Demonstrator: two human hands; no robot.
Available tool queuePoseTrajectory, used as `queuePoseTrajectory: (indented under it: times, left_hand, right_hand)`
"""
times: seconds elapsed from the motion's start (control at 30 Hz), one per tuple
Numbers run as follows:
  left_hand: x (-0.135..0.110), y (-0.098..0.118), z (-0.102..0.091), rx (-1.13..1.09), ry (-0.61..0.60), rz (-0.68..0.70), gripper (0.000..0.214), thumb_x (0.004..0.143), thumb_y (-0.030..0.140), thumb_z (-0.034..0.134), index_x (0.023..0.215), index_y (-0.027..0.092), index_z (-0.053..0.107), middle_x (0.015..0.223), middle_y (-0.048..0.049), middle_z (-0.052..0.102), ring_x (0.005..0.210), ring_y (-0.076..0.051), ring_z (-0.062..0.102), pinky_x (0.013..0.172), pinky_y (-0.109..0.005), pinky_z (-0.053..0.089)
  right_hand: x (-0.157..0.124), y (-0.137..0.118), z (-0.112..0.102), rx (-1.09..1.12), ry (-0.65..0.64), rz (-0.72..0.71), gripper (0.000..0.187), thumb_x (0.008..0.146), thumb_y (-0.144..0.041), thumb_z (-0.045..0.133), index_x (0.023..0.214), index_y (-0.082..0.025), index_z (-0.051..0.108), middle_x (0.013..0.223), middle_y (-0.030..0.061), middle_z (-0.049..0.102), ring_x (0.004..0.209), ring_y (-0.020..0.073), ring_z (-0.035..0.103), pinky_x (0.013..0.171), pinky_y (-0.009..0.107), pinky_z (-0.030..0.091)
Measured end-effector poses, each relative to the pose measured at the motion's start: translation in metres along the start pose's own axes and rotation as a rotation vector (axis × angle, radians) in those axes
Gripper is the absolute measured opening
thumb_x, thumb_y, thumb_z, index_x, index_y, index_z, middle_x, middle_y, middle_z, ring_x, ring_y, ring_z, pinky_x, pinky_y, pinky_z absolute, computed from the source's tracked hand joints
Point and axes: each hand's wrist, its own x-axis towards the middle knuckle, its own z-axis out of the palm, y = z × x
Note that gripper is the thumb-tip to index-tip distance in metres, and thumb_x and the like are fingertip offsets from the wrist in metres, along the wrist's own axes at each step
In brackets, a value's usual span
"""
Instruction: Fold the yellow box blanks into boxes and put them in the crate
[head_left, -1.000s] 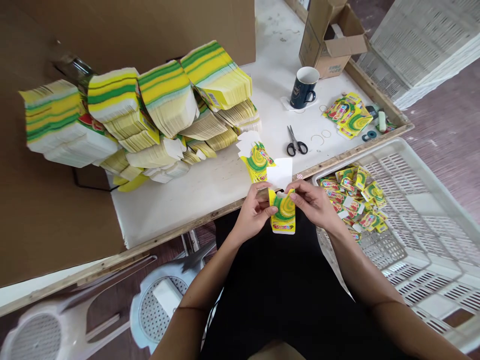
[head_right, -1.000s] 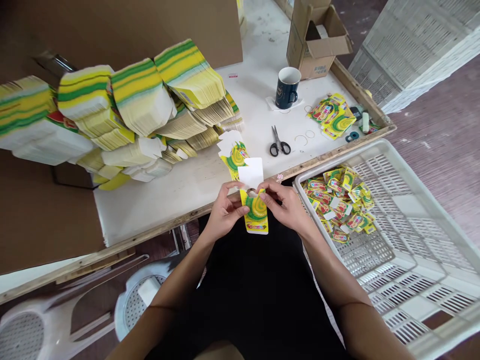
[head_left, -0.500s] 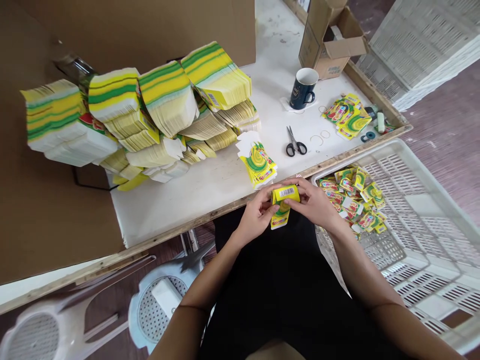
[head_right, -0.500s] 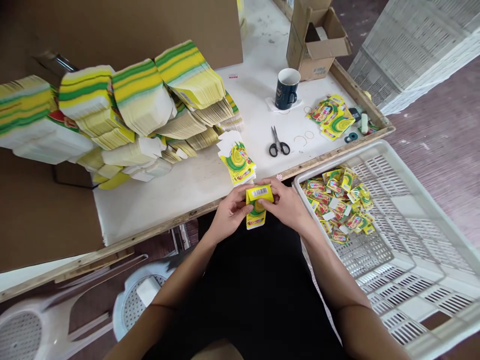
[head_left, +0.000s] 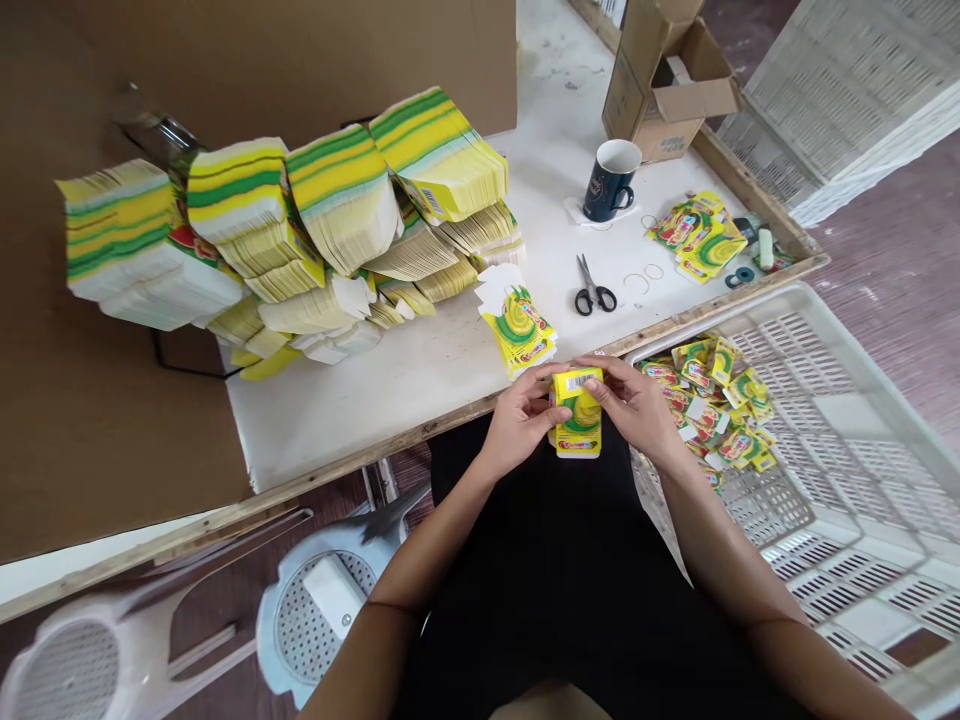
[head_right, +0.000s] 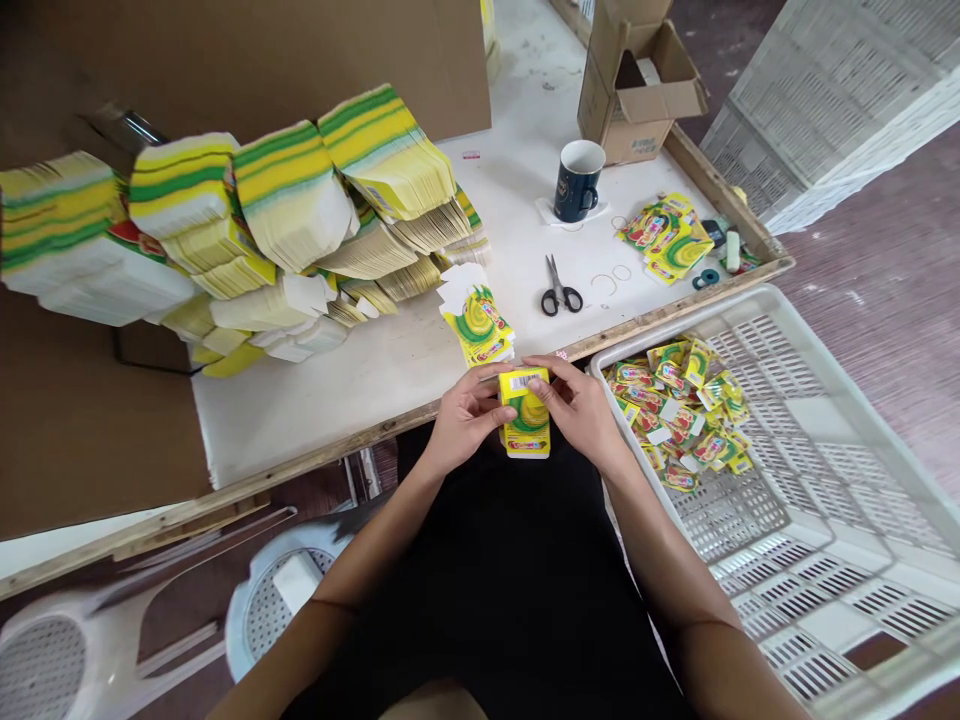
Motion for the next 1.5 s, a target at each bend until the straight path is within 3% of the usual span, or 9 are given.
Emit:
queuePoseTrajectory:
  times: [0.2,0.33,0.4,0.6,0.87,0.97,1.17,1.37,1.5]
  left_hand:
    - [0.018,-0.006,0.032,0.196,-0.004,0.254,0.054,0.093,0.045,0.070,0.141,0.025,0.056,0.150,-0.0145,0.059,0.133,-0.032,0.064,0.107,-0.045,0.056]
    - [0.037,-0.010,0.007,0.674,0.201,0.385,0.075,0.088,0.047,0.075,0.154,0.024,0.045,0.169,-0.0168,0.036,0.163,-0.036,0.020,0.133,-0.062,0.010]
    - [0.043,-0.015,-0.013,0.822,0.290,0.349,0.074,0.087,0.046,0.075,0.152,0.019,0.049,0.168,-0.0199,0.038,0.163,-0.039,0.018,0.131,-0.067,0.004]
    - [0.035,-0.027,-0.032,0.800,0.261,0.393,0.030,0.098,0.035,0.060,0.121,0.025,0.077,0.139,-0.0108,0.071,0.142,-0.031,0.058,0.128,-0.060,0.034]
    - [0.005,-0.022,-0.009,0.585,0.108,0.514,0.036,0.093,0.036,0.071,0.128,0.028,0.073,0.147,-0.0097,0.066,0.145,-0.029,0.055,0.128,-0.058,0.035]
    - [0.006,-0.015,-0.007,0.270,0.325,0.444,0.062,0.091,0.046,0.073,0.148,0.028,0.057,0.164,-0.0109,0.048,0.156,-0.029,0.039,0.129,-0.051,0.034]
    - [0.012,-0.001,-0.009,-0.201,-0.016,0.016,0.071,0.076,0.073,0.075,0.123,0.020,0.072,0.127,-0.0152,0.076,0.130,-0.033,0.066,0.108,-0.046,0.055]
    - [0.008,-0.006,-0.011,-0.183,0.035,0.058,0.058,0.080,0.070,0.074,0.110,0.020,0.075,0.114,-0.0115,0.080,0.122,-0.031,0.071,0.104,-0.044,0.057]
    - [0.007,-0.004,-0.009,-0.197,0.051,0.050,0.063,0.081,0.069,0.073,0.121,0.020,0.071,0.116,-0.0118,0.079,0.123,-0.032,0.070,0.104,-0.045,0.057]
  right_hand:
    - [-0.002,-0.009,-0.015,0.023,0.287,-0.103,0.020,0.092,-0.041,0.075,0.104,-0.026,0.080,0.098,0.0065,0.076,0.085,0.0228,0.068,0.074,0.037,0.054]
    - [-0.006,-0.008,-0.049,-0.386,0.676,-0.141,0.021,0.094,-0.039,0.072,0.106,-0.025,0.081,0.101,0.0105,0.073,0.100,0.0282,0.064,0.087,0.045,0.051]
    - [-0.008,-0.002,-0.060,-0.520,0.741,-0.124,0.027,0.090,-0.042,0.075,0.109,-0.022,0.080,0.108,0.0132,0.072,0.109,0.0313,0.061,0.092,0.047,0.049]
    - [0.004,0.018,-0.014,-0.020,0.389,0.101,0.037,0.093,-0.056,0.066,0.100,-0.021,0.076,0.082,0.0060,0.074,0.069,0.0193,0.063,0.066,0.034,0.050]
    - [0.024,0.020,0.030,0.464,0.250,0.252,0.056,0.070,-0.062,0.086,0.103,-0.021,0.067,0.079,0.0031,0.076,0.072,0.0186,0.071,0.073,0.034,0.059]
    - [0.015,0.014,0.028,0.524,0.220,0.250,0.050,0.072,-0.059,0.087,0.101,-0.023,0.068,0.083,0.0043,0.078,0.077,0.0210,0.074,0.078,0.037,0.061]
    - [0.000,0.005,0.033,0.596,0.110,0.306,0.045,0.070,-0.058,0.088,0.096,-0.024,0.072,0.096,0.0065,0.080,0.089,0.0239,0.076,0.078,0.038,0.064]
    - [-0.003,0.000,0.032,0.508,0.100,0.235,0.040,0.075,-0.058,0.085,0.094,-0.024,0.077,0.099,0.0061,0.080,0.097,0.0239,0.074,0.088,0.040,0.062]
    - [-0.005,-0.003,0.033,0.381,0.123,0.197,0.039,0.078,-0.055,0.084,0.099,-0.023,0.076,0.091,0.0044,0.076,0.075,0.0179,0.066,0.070,0.034,0.057]
